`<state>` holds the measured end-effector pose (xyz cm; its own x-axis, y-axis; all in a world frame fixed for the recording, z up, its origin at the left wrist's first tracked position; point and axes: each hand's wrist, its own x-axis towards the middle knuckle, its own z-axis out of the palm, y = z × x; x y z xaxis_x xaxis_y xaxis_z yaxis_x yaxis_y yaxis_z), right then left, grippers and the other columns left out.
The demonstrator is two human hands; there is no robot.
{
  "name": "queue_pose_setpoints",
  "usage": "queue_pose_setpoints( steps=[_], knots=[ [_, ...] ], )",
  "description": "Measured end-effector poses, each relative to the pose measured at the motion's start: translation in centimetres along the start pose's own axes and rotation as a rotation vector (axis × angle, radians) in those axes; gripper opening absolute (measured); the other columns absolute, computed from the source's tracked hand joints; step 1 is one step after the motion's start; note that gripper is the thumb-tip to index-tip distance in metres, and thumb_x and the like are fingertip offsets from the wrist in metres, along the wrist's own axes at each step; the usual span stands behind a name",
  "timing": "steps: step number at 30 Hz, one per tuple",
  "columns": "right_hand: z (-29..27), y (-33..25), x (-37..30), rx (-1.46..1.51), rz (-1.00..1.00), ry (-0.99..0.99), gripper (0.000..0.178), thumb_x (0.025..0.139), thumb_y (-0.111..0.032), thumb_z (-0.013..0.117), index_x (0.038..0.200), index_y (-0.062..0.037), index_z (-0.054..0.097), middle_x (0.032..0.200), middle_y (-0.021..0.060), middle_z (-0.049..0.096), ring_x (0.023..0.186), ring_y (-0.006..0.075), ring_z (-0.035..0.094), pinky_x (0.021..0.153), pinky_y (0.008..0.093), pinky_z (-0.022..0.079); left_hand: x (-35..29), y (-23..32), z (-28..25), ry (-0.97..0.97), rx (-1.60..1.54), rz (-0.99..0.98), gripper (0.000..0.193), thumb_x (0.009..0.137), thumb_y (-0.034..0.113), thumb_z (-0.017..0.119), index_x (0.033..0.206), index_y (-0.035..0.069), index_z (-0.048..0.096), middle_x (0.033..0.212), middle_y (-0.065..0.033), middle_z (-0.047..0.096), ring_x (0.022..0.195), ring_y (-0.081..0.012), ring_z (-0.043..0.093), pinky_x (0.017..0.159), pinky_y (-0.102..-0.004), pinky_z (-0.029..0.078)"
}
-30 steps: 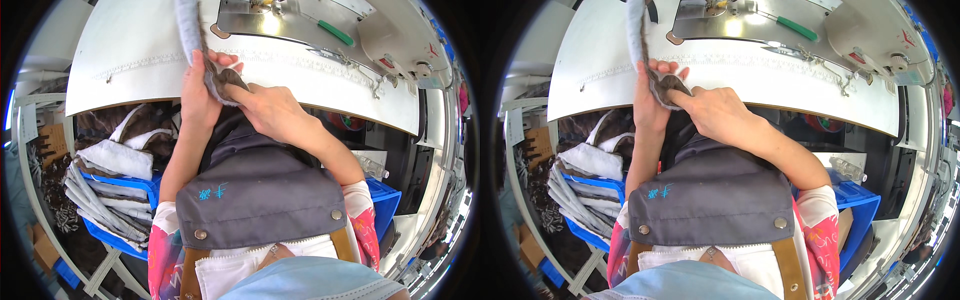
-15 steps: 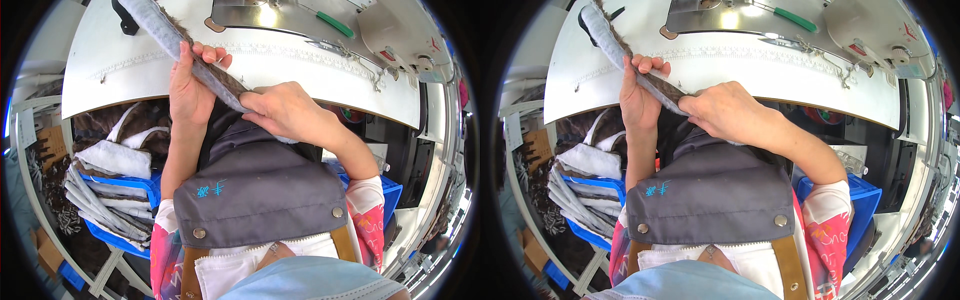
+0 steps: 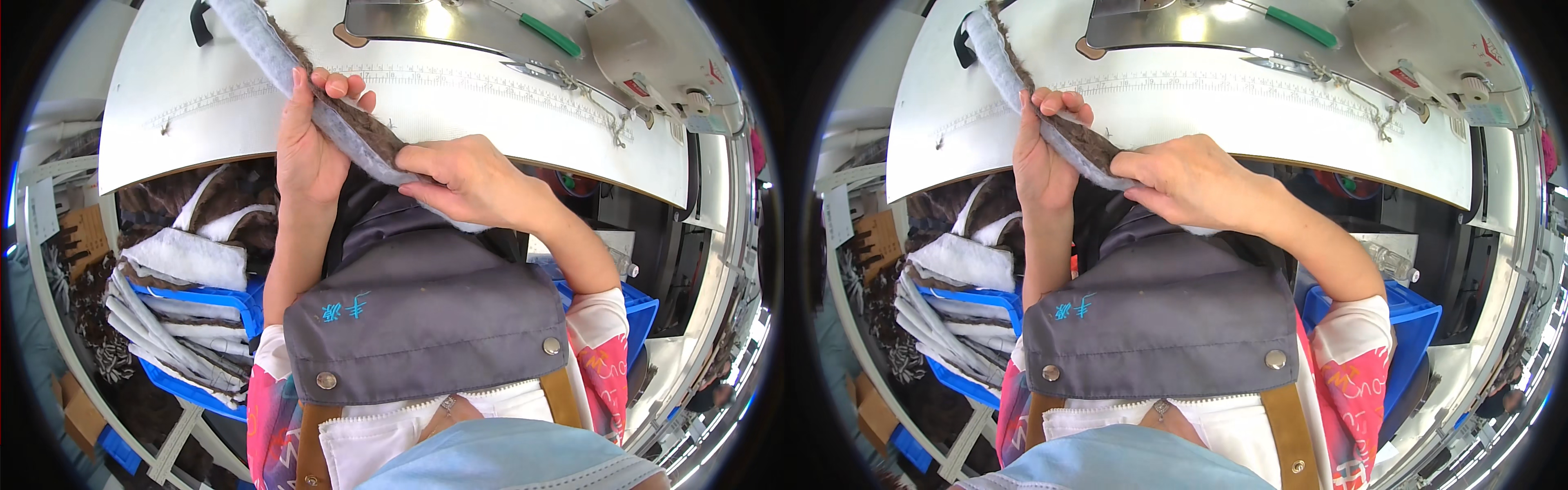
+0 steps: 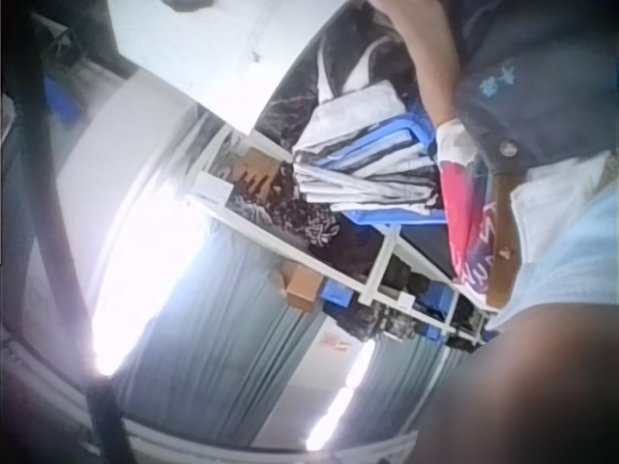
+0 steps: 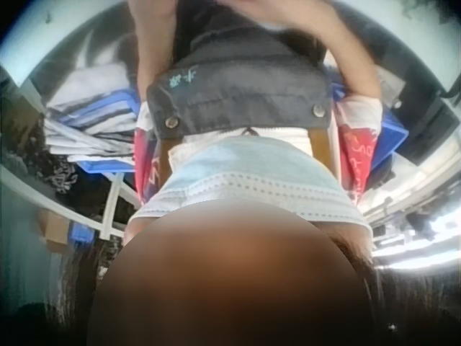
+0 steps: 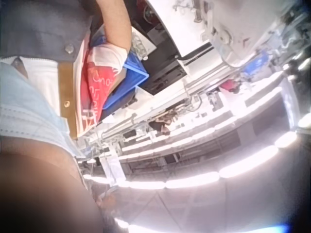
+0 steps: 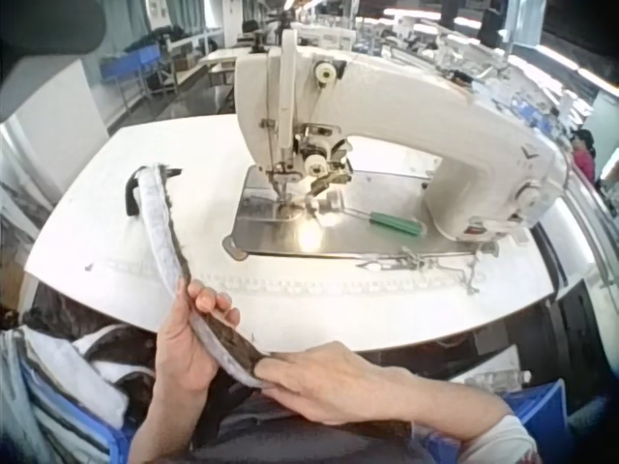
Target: Sewing a fur trim onto a fabric backing using an industrial sewing machine and precision tools.
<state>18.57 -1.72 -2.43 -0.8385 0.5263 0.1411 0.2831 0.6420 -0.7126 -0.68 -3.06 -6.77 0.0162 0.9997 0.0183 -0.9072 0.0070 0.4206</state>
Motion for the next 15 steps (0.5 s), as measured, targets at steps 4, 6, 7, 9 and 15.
queue_pose_setpoints(
  steps=[4, 6, 7, 9, 15],
  knots=[
    [-0.53, -0.05, 0.32, -0.003, 0.047, -0.211, 0.026, 0.079, -0.021, 0.066, 0.075, -0.0043, 0.047, 0.059, 0.0129, 0.048, 0.058, 0.0346, 0.051, 0.051, 0.0408, 0.037, -0.09, -0.38, 0.29, -0.03, 0.021, 0.005, 0.026, 0.097, 0.032, 0.043, 0.088, 0.01, 0.052, 0.082, -0.0024, 0.056, 0.095, -0.0191, 0.056, 0.09, -0.0386, 0.046],
    [-0.52, 0.21, 0.36, -0.025, 0.033, -0.217, 0.029, 0.08, -0.023, 0.066, 0.071, -0.0039, 0.046, 0.057, 0.013, 0.048, 0.056, 0.0348, 0.05, 0.051, 0.0408, 0.037, -0.18, -0.48, 0.3, -0.036, 0.031, 0.005, 0.026, 0.097, 0.032, 0.043, 0.087, 0.01, 0.052, 0.082, -0.003, 0.056, 0.094, -0.0197, 0.057, 0.09, -0.039, 0.046],
    [-0.5, 0.28, 0.35, -0.045, 0.019, -0.223, 0.033, 0.08, -0.026, 0.066, 0.068, -0.0035, 0.046, 0.055, 0.013, 0.047, 0.055, 0.0349, 0.05, 0.051, 0.0409, 0.037, -0.3, -0.59, 0.29, -0.061, 0.026, -0.01, 0.025, 0.098, 0.03, 0.041, 0.089, 0.009, 0.049, 0.083, -0.0031, 0.054, 0.096, -0.0204, 0.055, 0.092, -0.0399, 0.045],
    [-0.68, 0.2, 0.6, -0.054, 0.033, -0.263, 0.035, 0.082, -0.027, 0.064, 0.065, -0.0033, 0.046, 0.055, 0.0132, 0.046, 0.055, 0.0349, 0.049, 0.051, 0.0411, 0.037, -0.34, -0.74, 0.15, -0.083, 0.021, -0.023, 0.024, 0.099, 0.029, 0.038, 0.091, 0.008, 0.046, 0.083, -0.0031, 0.051, 0.099, -0.0211, 0.053, 0.095, -0.0409, 0.044],
    [-0.36, -0.33, 0.68, -0.132, 0.045, -0.233, 0.04, 0.087, -0.029, 0.058, 0.061, -0.001, 0.048, 0.06, 0.0146, 0.048, 0.057, 0.0353, 0.051, 0.053, 0.042, 0.039, -0.29, -1.01, 0.26, -0.027, -0.012, -0.022, 0.028, 0.097, 0.033, 0.044, 0.086, 0.009, 0.053, 0.081, -0.0037, 0.056, 0.094, -0.0209, 0.057, 0.089, -0.0399, 0.047]
  ],
)
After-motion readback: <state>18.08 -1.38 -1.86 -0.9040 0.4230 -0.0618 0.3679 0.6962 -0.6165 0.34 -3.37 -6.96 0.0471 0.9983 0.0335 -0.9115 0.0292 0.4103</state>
